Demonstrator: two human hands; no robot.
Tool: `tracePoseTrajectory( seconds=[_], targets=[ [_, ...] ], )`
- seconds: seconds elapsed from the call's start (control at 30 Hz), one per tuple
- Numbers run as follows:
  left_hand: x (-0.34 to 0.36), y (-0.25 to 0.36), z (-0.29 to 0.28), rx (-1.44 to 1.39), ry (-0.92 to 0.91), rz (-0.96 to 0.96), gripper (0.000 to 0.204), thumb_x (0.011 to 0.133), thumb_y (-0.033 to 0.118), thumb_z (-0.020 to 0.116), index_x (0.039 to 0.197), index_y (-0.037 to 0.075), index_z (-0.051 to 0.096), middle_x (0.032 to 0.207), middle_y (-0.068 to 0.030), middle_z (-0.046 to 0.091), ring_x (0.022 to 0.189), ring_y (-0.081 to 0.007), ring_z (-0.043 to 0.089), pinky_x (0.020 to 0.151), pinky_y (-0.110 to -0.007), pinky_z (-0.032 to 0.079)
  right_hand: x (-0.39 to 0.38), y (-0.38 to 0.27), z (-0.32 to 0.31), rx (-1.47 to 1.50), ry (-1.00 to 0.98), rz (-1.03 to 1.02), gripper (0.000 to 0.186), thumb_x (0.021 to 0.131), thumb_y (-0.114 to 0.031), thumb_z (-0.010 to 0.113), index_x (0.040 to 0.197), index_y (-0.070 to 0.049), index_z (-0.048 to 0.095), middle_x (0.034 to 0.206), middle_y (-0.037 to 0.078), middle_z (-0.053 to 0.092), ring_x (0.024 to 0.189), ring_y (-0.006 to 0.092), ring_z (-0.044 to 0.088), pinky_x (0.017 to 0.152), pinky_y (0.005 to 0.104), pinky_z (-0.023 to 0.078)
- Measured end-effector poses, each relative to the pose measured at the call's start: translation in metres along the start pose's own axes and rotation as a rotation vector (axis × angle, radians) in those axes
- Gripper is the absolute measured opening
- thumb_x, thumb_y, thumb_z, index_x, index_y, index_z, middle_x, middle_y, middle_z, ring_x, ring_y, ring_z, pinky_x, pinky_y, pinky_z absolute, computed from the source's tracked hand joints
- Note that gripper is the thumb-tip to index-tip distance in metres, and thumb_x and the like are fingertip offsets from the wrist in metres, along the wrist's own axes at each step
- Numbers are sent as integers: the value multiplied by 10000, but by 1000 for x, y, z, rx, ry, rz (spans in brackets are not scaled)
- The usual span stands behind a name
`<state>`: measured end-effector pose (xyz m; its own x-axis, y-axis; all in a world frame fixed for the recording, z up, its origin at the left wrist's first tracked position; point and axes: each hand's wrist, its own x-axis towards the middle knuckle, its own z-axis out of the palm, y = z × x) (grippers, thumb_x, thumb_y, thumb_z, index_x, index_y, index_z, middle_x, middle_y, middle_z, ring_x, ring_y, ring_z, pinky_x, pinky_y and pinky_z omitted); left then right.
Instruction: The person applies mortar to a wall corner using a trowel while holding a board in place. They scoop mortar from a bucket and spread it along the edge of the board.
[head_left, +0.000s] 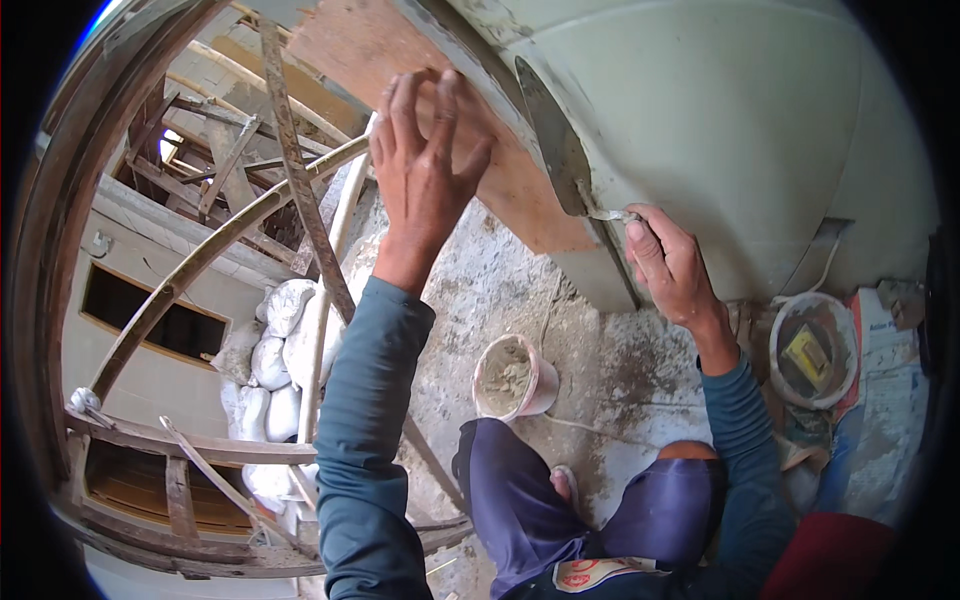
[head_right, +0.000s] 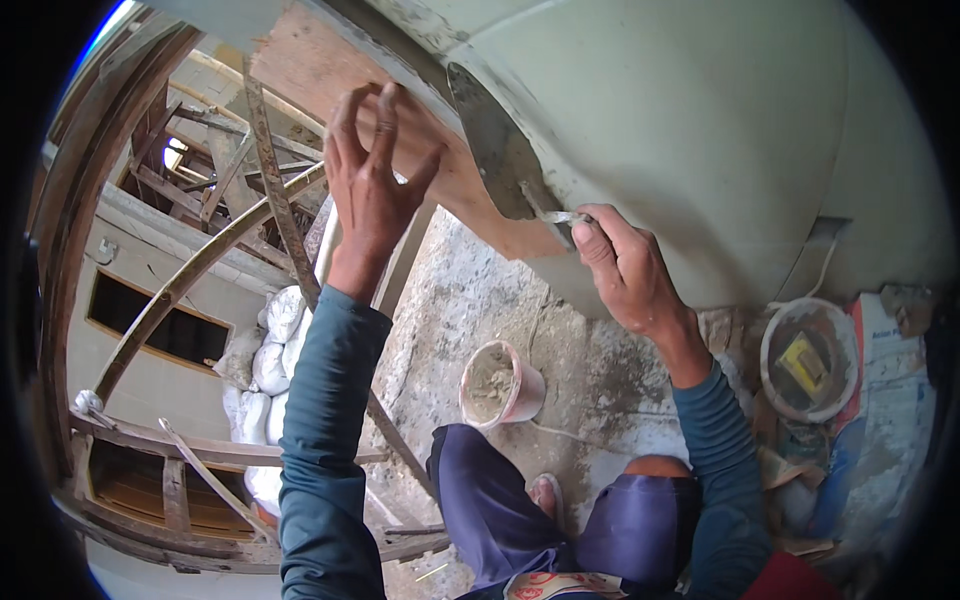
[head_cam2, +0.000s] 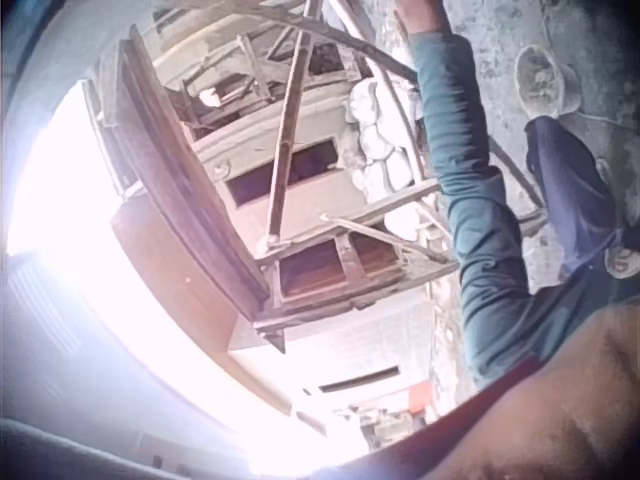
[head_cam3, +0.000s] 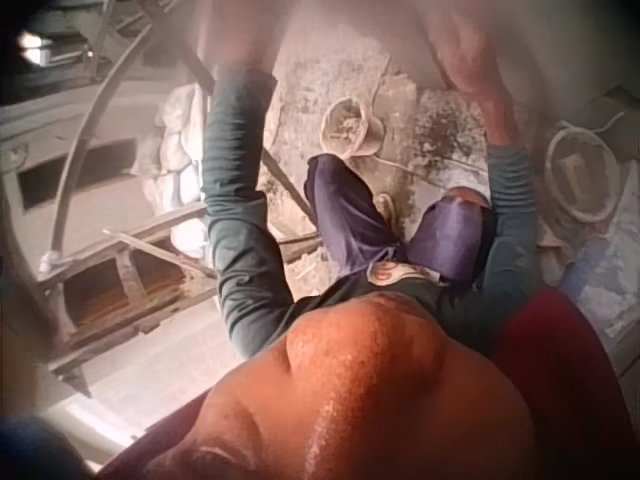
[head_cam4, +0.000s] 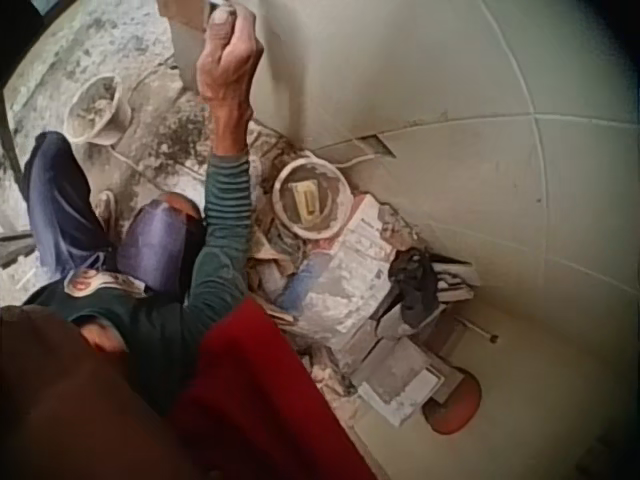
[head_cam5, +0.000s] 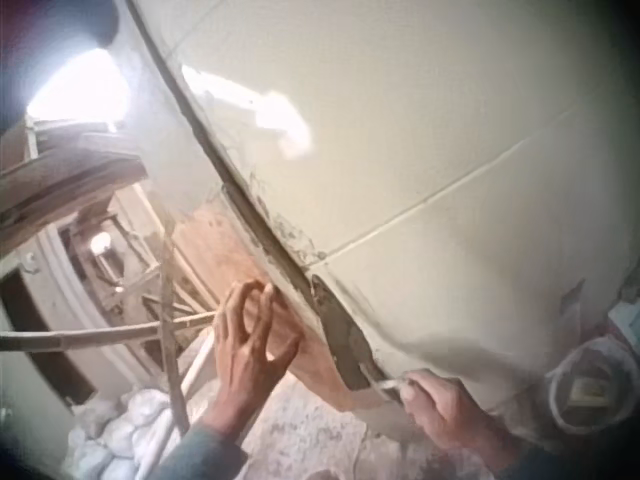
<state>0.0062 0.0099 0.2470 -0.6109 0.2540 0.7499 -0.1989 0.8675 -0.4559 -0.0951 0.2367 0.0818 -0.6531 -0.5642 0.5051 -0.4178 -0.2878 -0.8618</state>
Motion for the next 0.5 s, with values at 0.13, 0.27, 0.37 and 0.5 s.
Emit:
tracePoseTrajectory(
  seconds=[0.13,0.27,0.37,0.5],
  targets=[
    [-3,4,-2,-49,-67,-54,916,665,244,869,1486,146,477,1484,-139,412,1411,-368,369,1152,-493,327,37,-51,-8,106,-69,-29,407,1076,-368,464,1136,10,601,732,12,536,558,62,482,483,235,402],
    [-3,6,-8,-117,-98,-74,944,654,292,881,1491,149,469,1496,-139,386,1422,-386,347,1162,-505,326,70,-96,-15,53,-73,3,415,1071,-376,477,1156,11,600,732,14,539,556,59,491,476,234,418],
    [-7,2,-8,-146,-91,-77,927,658,313,880,1479,147,484,1488,-134,396,1432,-386,335,1177,-512,308,75,-107,1,9,65,-51,384,1057,-362,518,1116,3,626,697,0,546,547,51,484,477,253,417],
    [-8,-4,-4,-152,-59,-69,920,645,352,884,1466,184,504,1595,-131,311,1493,-377,247,1214,-512,248,82,-97,27,-327,264,-199,339,1005,-270,612,1157,32,620,836,198,692,680,324,695,610,393,528]
  ],
)
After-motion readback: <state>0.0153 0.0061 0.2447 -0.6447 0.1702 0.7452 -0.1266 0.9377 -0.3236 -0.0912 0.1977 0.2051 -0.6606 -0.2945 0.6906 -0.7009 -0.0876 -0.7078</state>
